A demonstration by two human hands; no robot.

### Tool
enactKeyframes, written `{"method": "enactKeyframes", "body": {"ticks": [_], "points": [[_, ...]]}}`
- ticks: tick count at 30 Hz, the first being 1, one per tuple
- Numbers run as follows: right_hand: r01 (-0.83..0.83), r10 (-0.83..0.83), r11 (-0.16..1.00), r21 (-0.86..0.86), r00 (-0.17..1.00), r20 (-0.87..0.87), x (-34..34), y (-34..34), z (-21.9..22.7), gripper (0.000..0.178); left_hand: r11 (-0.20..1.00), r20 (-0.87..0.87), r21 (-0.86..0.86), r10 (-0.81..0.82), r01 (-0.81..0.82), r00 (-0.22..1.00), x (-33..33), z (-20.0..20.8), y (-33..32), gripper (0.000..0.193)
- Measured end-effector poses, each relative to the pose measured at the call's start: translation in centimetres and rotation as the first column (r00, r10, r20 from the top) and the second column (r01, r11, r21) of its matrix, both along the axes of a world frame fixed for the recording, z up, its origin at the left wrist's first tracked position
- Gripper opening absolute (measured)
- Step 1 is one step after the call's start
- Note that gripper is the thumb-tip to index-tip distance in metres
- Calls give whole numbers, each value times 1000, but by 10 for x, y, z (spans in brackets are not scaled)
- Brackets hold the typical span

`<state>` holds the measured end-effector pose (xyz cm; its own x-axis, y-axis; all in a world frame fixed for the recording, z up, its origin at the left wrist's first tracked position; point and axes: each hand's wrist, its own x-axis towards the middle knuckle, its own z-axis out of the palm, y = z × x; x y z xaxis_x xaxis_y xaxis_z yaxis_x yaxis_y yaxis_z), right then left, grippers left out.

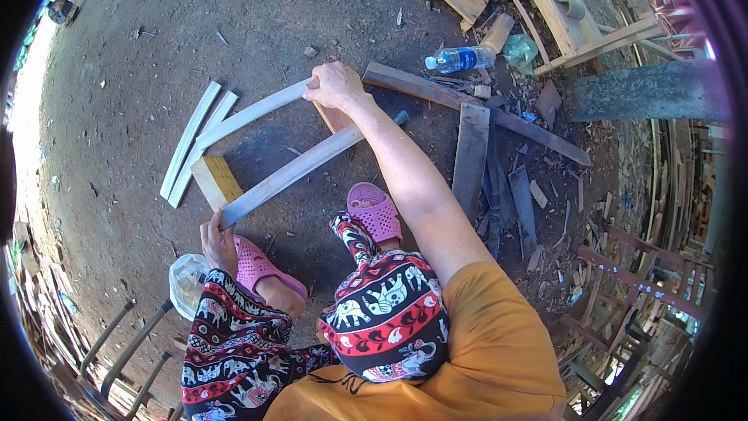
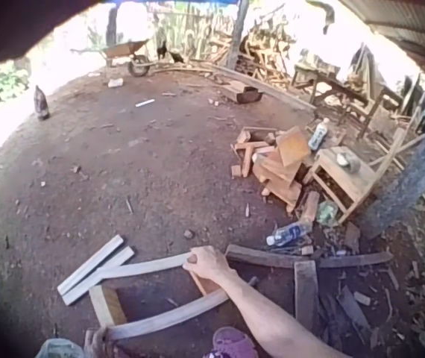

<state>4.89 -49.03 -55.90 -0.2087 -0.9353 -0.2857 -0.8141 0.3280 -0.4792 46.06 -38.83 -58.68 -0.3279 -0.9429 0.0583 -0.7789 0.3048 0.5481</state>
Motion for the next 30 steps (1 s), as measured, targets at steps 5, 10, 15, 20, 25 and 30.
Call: {"method": "enactKeyframes", "body": {"ticks": [5, 10, 15, 20, 25, 30], "points": [[42, -41, 999, -19, 999, 24, -8, 5, -3, 40, 998, -2, 59, 21, -21, 1000, -4, 2, -2, 46], [193, -158, 979, -71, 926, 343, -35, 38, -11, 37, 1000, 30, 22, 12, -12, 999, 2, -3, 1, 47], [418, -253, 895, -157, 764, 593, -22, 120, -32, 28, 997, 34, -77, -27, 30, 999, 12, -11, -1, 50], [555, -271, 752, -355, 752, 601, 16, 155, -29, 22, 999, 65, -34, 30, -28, 997, 3, -9, -1, 52], [619, -304, 717, -320, 691, 656, 20, 154, -31, 21, 998, 55, -30, 60, -59, 997, 6, -11, -1, 56], [407, -284, 872, -274, 874, 394, 8, 126, -16, 36, 996, 81, -54, 70, -66, 994, 9, -13, 2, 57]]}}
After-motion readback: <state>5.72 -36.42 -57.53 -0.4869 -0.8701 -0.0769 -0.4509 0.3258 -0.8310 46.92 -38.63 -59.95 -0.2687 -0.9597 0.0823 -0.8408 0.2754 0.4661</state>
